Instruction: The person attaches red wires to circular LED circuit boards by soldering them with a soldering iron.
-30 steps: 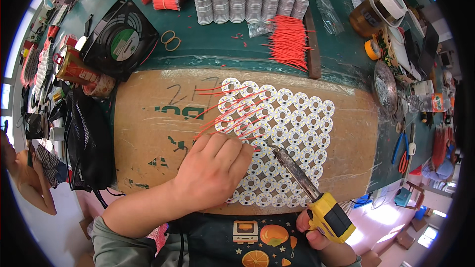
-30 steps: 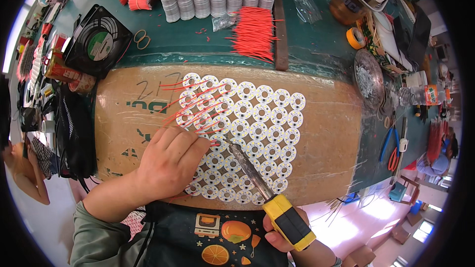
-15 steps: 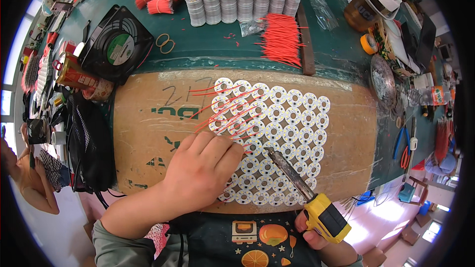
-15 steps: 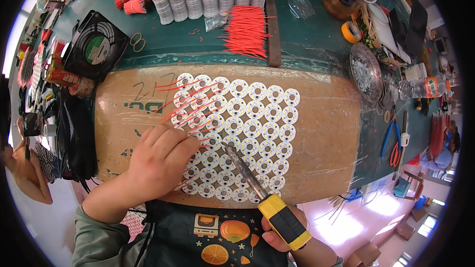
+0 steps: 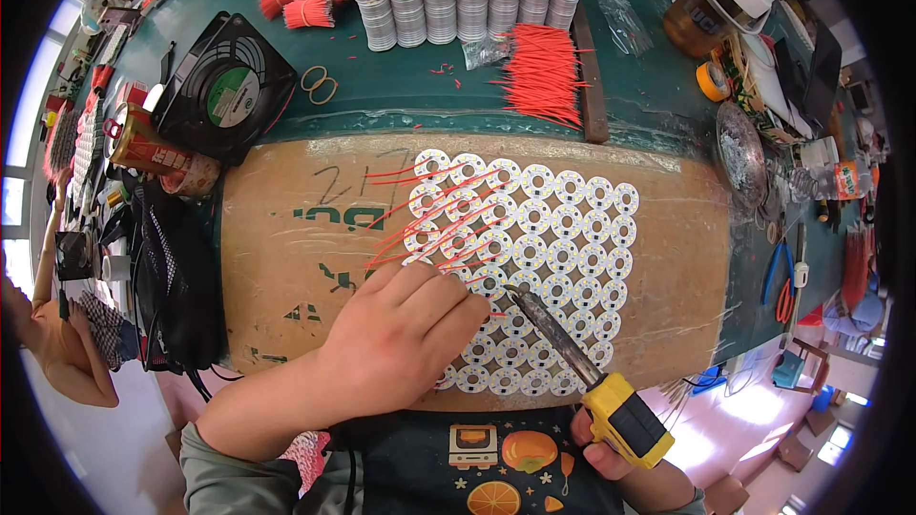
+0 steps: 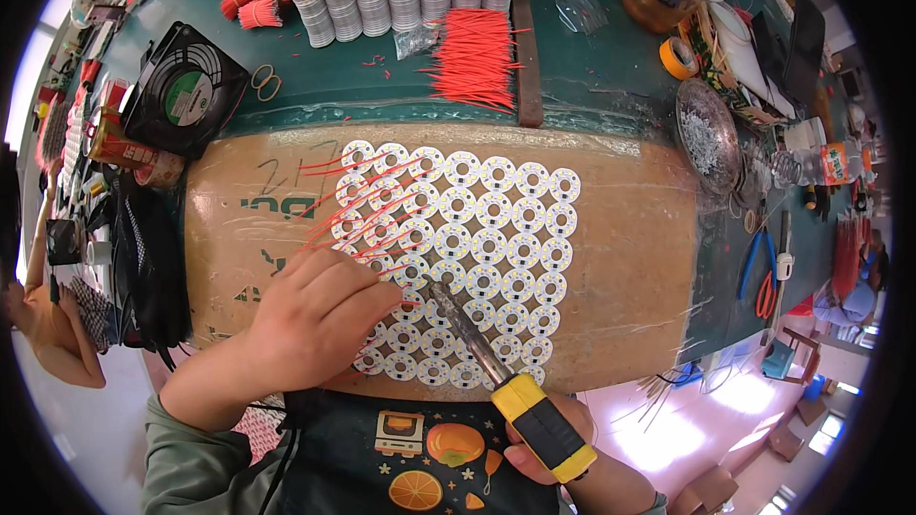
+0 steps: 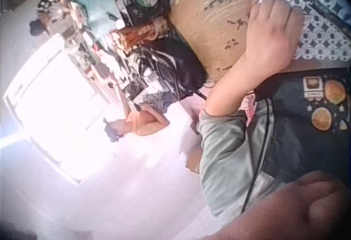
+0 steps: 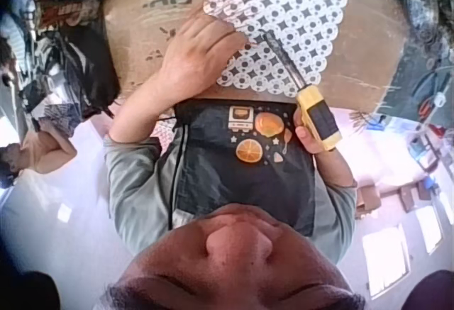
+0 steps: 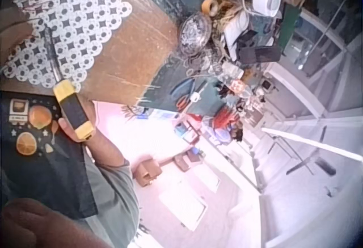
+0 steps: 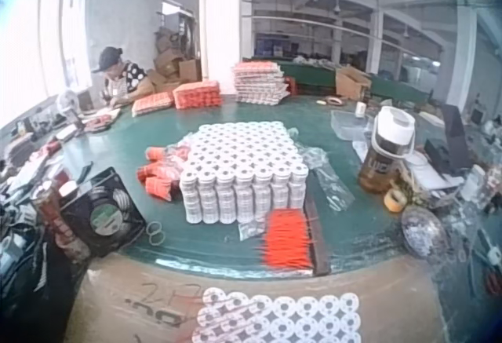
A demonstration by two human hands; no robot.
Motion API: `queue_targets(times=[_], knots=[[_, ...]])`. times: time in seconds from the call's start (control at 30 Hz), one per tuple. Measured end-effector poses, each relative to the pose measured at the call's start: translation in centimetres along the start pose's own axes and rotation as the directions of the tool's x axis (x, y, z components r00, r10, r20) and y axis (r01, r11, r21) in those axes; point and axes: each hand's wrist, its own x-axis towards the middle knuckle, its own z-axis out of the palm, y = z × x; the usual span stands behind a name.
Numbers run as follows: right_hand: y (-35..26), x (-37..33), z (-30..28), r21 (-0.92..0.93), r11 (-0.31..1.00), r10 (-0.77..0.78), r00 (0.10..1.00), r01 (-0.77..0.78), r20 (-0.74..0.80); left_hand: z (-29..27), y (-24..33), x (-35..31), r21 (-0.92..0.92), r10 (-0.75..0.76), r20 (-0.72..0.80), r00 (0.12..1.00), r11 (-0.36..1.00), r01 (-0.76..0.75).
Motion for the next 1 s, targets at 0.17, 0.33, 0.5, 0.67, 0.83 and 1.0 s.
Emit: queue_targets(times=[0.17,0.33,0.5,0.67,0.83,1.0], knots=[[-0.2,-0.4,0.0,-0.037,0.999,0.03,0.999,-0.031,-0.018,1.5,-0.5,-0.1,-0.005,-0.003,0.028,1.0,1.0,0.004],[-0.2,-0.3,0.0,-0.091,0.995,0.034,0.999,-0.035,-0.006,1.9,-0.6,-0.2,-0.002,-0.008,0.019,1.0,1.0,0.008],[-1.2,0.3,-0.2,-0.097,0.993,0.064,0.998,-0.063,0.003,1.8,-0.6,-0.3,-0.004,-0.025,0.022,0.999,1.0,0.025],[-1.3,0.5,-0.3,-0.101,0.994,0.053,0.998,-0.05,0.026,2.1,-1.0,-0.5,-0.016,0.013,0.022,1.0,1.0,-0.013],[-0.9,0.1,-0.3,-0.061,0.993,0.104,0.994,-0.101,0.037,1.7,-0.7,-0.4,-0.01,-0.007,0.038,0.999,1.0,0.008],[-0.4,-0.3,-0.4,-0.04,0.992,0.122,0.991,-0.12,0.057,1.6,-0.5,-0.4,-0.013,-0.031,0.058,0.998,0.999,0.032]])
